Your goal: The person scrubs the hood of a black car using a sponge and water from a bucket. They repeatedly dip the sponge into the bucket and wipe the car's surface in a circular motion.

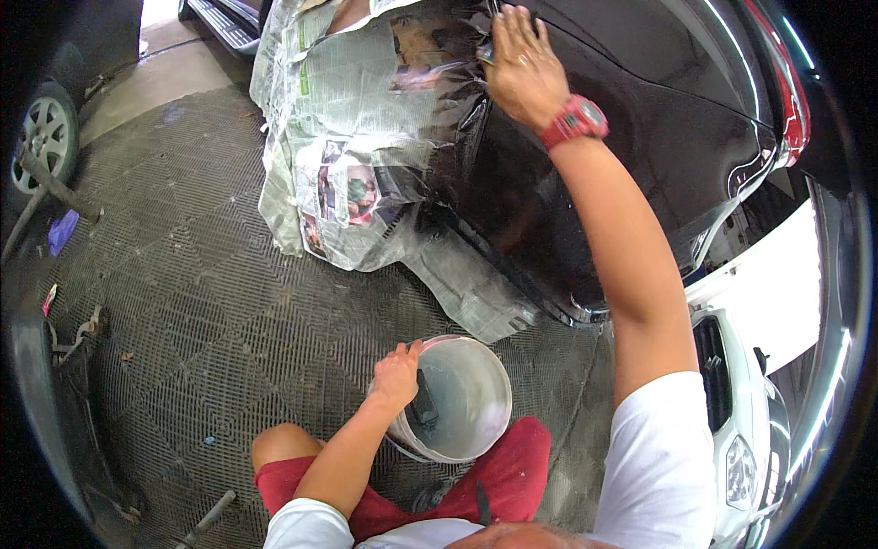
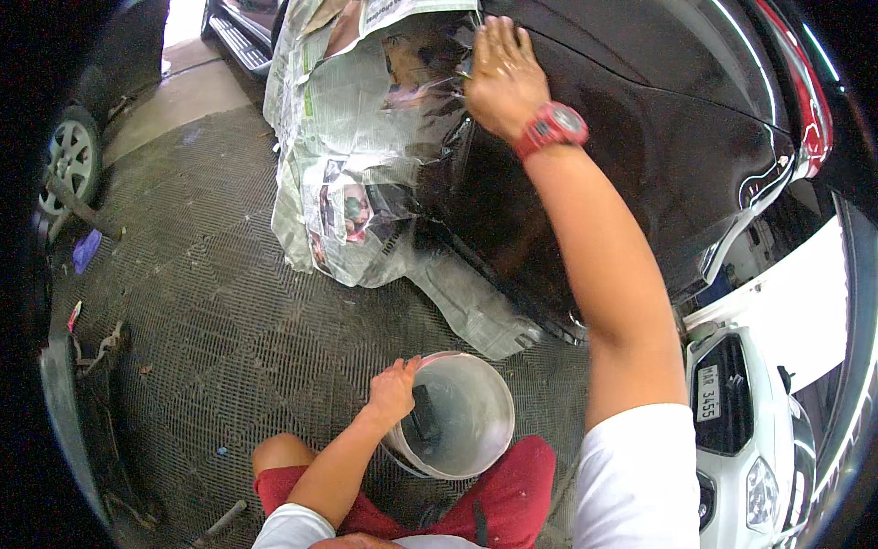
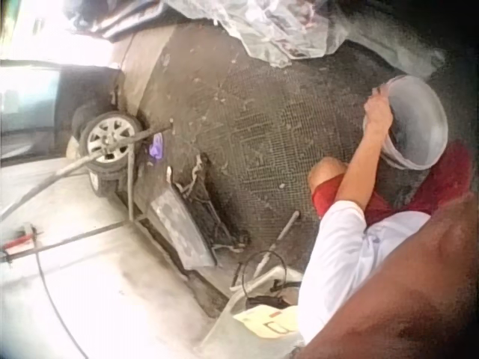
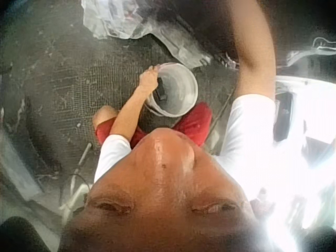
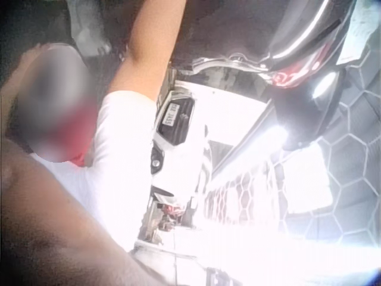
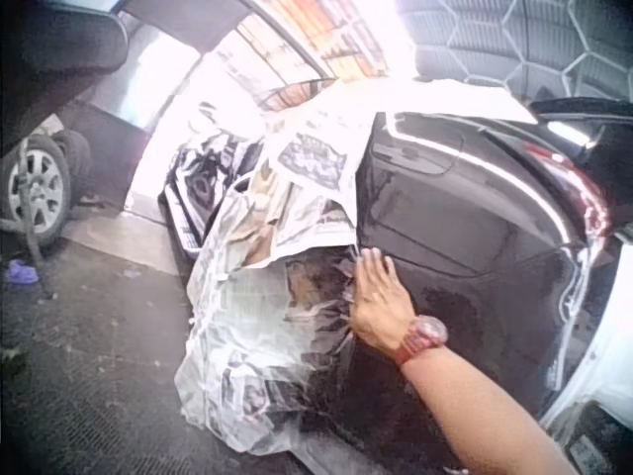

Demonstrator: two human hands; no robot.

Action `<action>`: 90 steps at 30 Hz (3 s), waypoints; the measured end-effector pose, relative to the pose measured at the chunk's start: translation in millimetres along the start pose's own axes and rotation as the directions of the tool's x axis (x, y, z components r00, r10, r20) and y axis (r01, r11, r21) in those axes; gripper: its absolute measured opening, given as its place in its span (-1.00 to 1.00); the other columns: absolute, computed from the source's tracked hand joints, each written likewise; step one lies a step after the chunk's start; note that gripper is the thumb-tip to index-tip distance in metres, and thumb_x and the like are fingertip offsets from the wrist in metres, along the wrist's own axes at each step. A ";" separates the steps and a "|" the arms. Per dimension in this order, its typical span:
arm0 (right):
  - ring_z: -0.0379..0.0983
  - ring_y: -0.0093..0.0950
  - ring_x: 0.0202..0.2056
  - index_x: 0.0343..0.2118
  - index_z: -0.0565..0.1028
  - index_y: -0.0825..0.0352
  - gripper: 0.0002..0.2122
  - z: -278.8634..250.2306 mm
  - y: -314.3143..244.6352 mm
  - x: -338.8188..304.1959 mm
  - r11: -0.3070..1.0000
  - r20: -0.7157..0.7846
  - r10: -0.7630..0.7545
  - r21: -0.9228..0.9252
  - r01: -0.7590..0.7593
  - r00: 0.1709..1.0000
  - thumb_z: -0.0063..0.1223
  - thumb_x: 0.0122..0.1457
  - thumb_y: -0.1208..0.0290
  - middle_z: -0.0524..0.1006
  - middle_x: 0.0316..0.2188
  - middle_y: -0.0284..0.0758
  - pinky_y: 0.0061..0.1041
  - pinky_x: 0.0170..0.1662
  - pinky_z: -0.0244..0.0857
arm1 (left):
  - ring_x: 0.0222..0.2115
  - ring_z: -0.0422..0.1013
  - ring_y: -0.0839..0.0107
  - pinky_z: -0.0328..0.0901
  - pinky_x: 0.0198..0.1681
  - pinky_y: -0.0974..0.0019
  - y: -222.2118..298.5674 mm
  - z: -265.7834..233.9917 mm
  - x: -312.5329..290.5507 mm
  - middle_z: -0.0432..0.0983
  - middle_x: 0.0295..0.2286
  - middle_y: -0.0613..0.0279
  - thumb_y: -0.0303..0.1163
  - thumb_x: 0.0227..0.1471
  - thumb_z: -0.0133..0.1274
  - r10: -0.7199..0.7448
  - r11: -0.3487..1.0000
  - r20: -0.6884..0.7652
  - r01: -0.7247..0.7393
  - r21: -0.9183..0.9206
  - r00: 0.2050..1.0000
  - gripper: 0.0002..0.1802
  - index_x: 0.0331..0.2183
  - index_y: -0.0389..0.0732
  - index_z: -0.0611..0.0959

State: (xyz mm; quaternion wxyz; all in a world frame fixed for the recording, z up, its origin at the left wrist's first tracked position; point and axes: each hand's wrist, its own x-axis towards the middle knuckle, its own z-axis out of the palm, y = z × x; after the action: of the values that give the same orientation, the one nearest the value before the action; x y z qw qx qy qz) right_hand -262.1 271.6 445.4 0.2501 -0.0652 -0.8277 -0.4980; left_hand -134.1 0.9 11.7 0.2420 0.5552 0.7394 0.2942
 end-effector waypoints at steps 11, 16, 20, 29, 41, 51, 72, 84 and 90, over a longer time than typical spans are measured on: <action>0.05 -0.03 0.51 0.38 0.24 0.62 -0.36 -6.6 -0.1 -2.7 0.998 0.023 0.030 0.058 -0.031 0.999 -0.07 0.28 0.36 0.20 0.45 0.14 -0.03 0.57 -0.17 | 0.02 0.57 -0.07 0.48 0.06 -0.07 1.6 -0.2 4.7 0.52 0.06 -0.03 -0.57 -0.07 0.26 -0.014 0.999 0.049 0.016 -0.044 0.999 -0.08 0.35 -0.04 0.41; -0.04 -0.04 0.54 0.41 0.21 0.59 -0.33 -27.1 3.3 -58.2 0.997 0.044 0.056 0.044 -0.057 0.997 -0.06 0.24 0.41 0.16 0.48 0.11 -0.03 0.57 -0.19 | 0.04 0.56 -0.09 0.48 0.07 -0.07 -14.4 -5.1 5.3 0.51 0.10 -0.06 -0.57 -0.07 0.26 -0.035 0.996 0.032 0.038 -0.079 0.999 -0.09 0.34 -0.03 0.43; 0.00 -0.02 0.53 0.39 0.23 0.62 -0.35 -5.6 -0.3 -17.3 0.995 0.007 0.073 0.061 -0.073 0.997 -0.06 0.25 0.40 0.18 0.46 0.15 -0.03 0.56 -0.17 | 0.03 0.56 -0.10 0.47 0.07 -0.07 2.2 -0.5 7.7 0.51 0.10 -0.08 -0.58 -0.07 0.25 -0.009 0.997 0.066 0.014 -0.074 0.998 -0.10 0.34 -0.03 0.43; -0.01 0.00 0.52 0.41 0.19 0.61 -0.29 -23.4 0.9 -61.3 0.993 0.056 0.116 0.007 -0.117 0.992 0.03 0.24 0.35 0.16 0.47 0.14 -0.03 0.56 -0.18 | 0.05 0.56 -0.09 0.47 0.08 -0.08 -11.4 -12.3 7.2 0.49 0.14 -0.09 -0.55 -0.03 0.21 -0.061 0.997 0.048 0.063 -0.045 0.997 -0.15 0.33 -0.04 0.44; 0.02 0.04 0.51 0.39 0.24 0.61 -0.31 -19.7 -1.7 -49.8 0.989 -0.016 0.130 0.073 -0.129 0.991 0.06 0.19 0.44 0.18 0.46 0.15 -0.01 0.55 -0.14 | 0.04 0.57 -0.05 0.50 0.07 -0.03 -12.3 -9.4 10.0 0.52 0.09 -0.03 -0.52 -0.11 0.31 -0.068 0.997 0.058 0.070 -0.031 0.996 -0.09 0.31 -0.07 0.44; 0.04 0.04 0.50 0.40 0.20 0.61 -0.30 -65.1 30.8 -75.0 0.987 0.039 0.159 0.003 -0.159 0.987 0.07 0.22 0.37 0.18 0.46 0.14 0.08 0.52 -0.09 | 0.06 0.56 -0.04 0.50 0.07 -0.04 -20.8 -12.9 7.9 0.50 0.14 -0.09 -0.55 -0.11 0.29 -0.016 0.998 0.029 0.017 -0.059 0.999 -0.10 0.31 -0.10 0.44; 0.02 -0.02 0.52 0.39 0.24 0.58 -0.33 -14.9 22.9 -43.1 0.991 -0.152 0.060 0.128 -0.040 0.987 0.06 0.27 0.33 0.17 0.46 0.14 0.03 0.54 -0.11 | -0.02 0.59 -0.06 0.51 0.03 -0.02 0.2 -1.3 3.3 0.56 0.01 -0.07 -0.57 -0.11 0.28 0.040 0.999 0.024 -0.040 0.002 0.999 -0.16 0.27 -0.16 0.48; 0.12 -0.09 0.49 0.37 0.28 0.58 -0.36 -26.4 -5.1 -74.1 0.991 0.072 -0.105 0.095 0.098 0.992 0.08 0.28 0.33 0.28 0.43 0.05 -0.10 0.54 -0.08 | 0.01 0.59 -0.04 0.52 0.03 -0.01 4.6 1.3 2.1 0.54 0.05 -0.09 -0.58 -0.07 0.25 0.036 0.998 -0.009 -0.035 0.046 0.999 -0.15 0.30 -0.16 0.45; 0.09 -0.07 0.50 0.36 0.28 0.61 -0.39 -17.8 -46.9 -112.0 0.987 0.195 -0.159 0.028 0.156 0.968 -0.03 0.32 0.33 0.25 0.44 0.09 -0.12 0.56 -0.13 | -0.04 0.61 -0.03 0.54 -0.02 0.01 -7.4 -1.5 -4.3 0.55 0.01 -0.06 -0.57 -0.07 0.24 0.031 0.996 -0.052 -0.027 0.081 0.998 -0.16 0.29 -0.19 0.45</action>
State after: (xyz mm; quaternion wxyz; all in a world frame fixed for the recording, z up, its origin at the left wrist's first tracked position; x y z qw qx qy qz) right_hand -175.6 248.9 361.4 0.1270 -0.0466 -0.8542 -0.5021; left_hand -139.0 -5.1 7.7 0.1954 0.5671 0.7487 0.2823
